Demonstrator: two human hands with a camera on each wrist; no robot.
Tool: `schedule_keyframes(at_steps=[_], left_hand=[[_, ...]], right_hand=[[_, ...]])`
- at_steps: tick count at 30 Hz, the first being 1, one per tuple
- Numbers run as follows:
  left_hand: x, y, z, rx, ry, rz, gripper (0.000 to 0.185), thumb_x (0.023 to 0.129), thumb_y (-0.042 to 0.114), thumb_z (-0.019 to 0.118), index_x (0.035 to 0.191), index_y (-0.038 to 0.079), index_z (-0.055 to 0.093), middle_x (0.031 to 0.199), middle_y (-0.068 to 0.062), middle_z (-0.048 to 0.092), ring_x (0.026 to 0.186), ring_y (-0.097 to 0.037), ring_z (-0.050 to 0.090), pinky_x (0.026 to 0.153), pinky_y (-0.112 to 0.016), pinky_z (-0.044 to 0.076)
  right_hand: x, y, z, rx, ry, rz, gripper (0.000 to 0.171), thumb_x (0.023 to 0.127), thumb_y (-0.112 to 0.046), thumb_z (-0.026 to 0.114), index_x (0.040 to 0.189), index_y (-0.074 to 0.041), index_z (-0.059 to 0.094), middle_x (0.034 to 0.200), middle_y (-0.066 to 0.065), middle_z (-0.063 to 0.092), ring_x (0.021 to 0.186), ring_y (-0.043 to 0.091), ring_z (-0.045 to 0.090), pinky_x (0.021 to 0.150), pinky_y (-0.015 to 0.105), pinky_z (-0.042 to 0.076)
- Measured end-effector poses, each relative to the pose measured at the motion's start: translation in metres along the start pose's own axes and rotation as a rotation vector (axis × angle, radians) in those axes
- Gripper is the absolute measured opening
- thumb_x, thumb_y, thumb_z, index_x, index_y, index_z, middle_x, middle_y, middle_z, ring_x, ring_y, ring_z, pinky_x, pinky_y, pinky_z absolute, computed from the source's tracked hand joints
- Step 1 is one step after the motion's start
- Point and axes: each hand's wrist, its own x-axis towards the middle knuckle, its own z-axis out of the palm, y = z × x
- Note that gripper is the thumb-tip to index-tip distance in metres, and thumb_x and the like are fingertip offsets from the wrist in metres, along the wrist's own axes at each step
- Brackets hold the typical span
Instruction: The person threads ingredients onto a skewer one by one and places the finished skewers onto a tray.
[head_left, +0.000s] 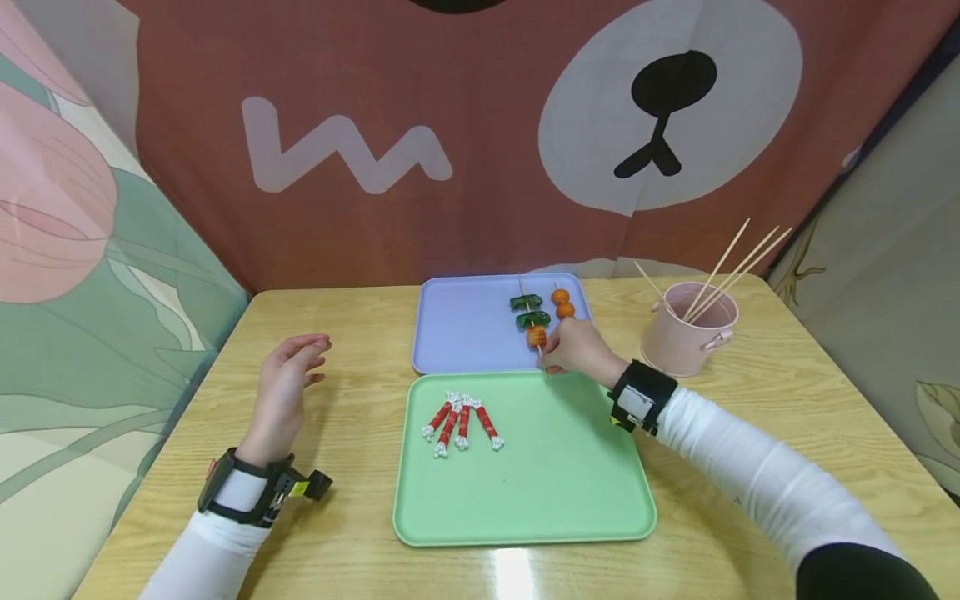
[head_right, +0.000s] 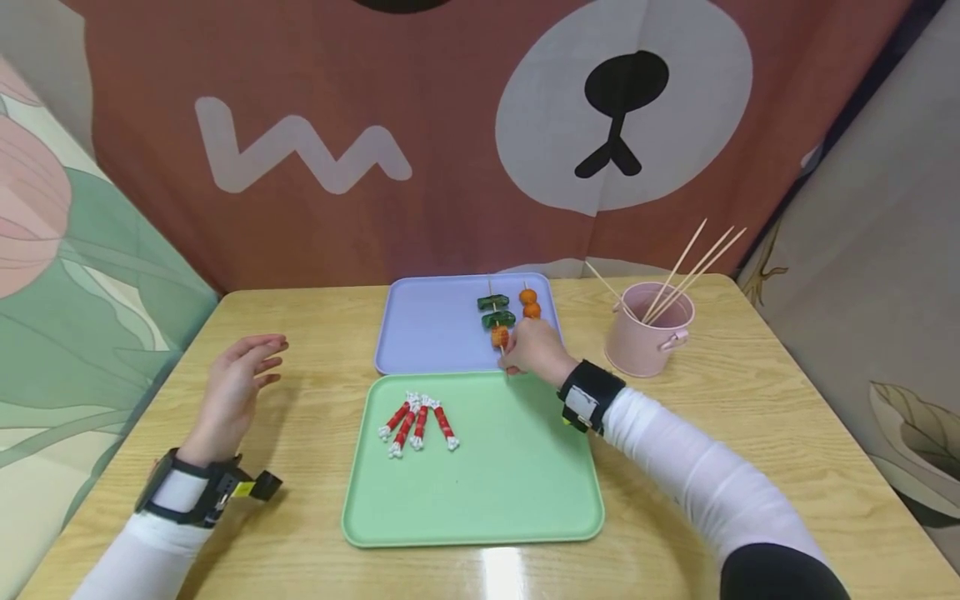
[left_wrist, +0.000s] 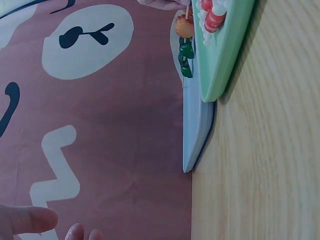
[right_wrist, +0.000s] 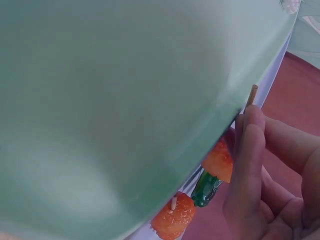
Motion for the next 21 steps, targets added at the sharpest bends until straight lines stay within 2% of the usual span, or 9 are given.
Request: schedule_keyframes(at_steps=[8,11,14,18,21], left_hand=[[0.000,0.004,0.003,-0.017,0.001,0.007,0.023,0.096,0.031,0.055,0.111,0.013,0.057,0.108,0.008,0.058,0.094,-0.009,0.049,0.084,-0.032,0.042],[0.001,0.004,0.007,-0.034,-0.004,0.005,0.022,0.096,0.028,0.055,0.110,0.012,0.058,0.105,0.009,0.059,0.093,-0.009,0.049,0.082,-0.030,0.043],[0.003,0.004,0.015,-0.034,-0.011,0.028,0.024,0.096,0.026,0.056,0.113,0.009,0.058,0.104,0.010,0.061,0.092,-0.009,0.050,0.081,-0.029,0.044],[0.007,0.010,0.029,-0.023,-0.041,0.078,0.028,0.096,0.025,0.055,0.116,0.006,0.057,0.105,0.010,0.060,0.093,-0.009,0.050,0.083,-0.031,0.044],[0.011,0.018,0.041,-0.037,-0.057,0.101,0.025,0.096,0.024,0.054,0.115,0.007,0.057,0.105,0.008,0.059,0.093,-0.009,0.050,0.085,-0.032,0.043]], right_hand=[[0.000,-0.001,-0.003,-0.005,0.010,-0.037,0.015,0.080,-0.021,0.076,0.075,-0.007,0.075,0.063,0.002,0.068,0.055,0.010,0.058,0.052,0.020,0.043],[-0.009,-0.004,-0.010,0.007,0.107,-0.086,0.017,0.082,-0.025,0.074,0.081,-0.008,0.075,0.069,0.003,0.069,0.058,0.011,0.057,0.053,0.022,0.042],[-0.026,-0.007,-0.020,0.055,0.332,-0.203,0.021,0.086,-0.029,0.069,0.090,-0.009,0.074,0.075,0.002,0.069,0.061,0.012,0.058,0.053,0.025,0.044],[-0.049,-0.004,-0.035,0.092,0.771,-0.406,0.022,0.086,-0.027,0.070,0.098,-0.008,0.073,0.080,0.004,0.070,0.067,0.013,0.061,0.059,0.017,0.046],[-0.055,0.006,-0.048,0.100,1.051,-0.479,0.023,0.084,-0.021,0.073,0.100,-0.004,0.072,0.082,0.010,0.069,0.070,0.018,0.062,0.067,0.011,0.043]])
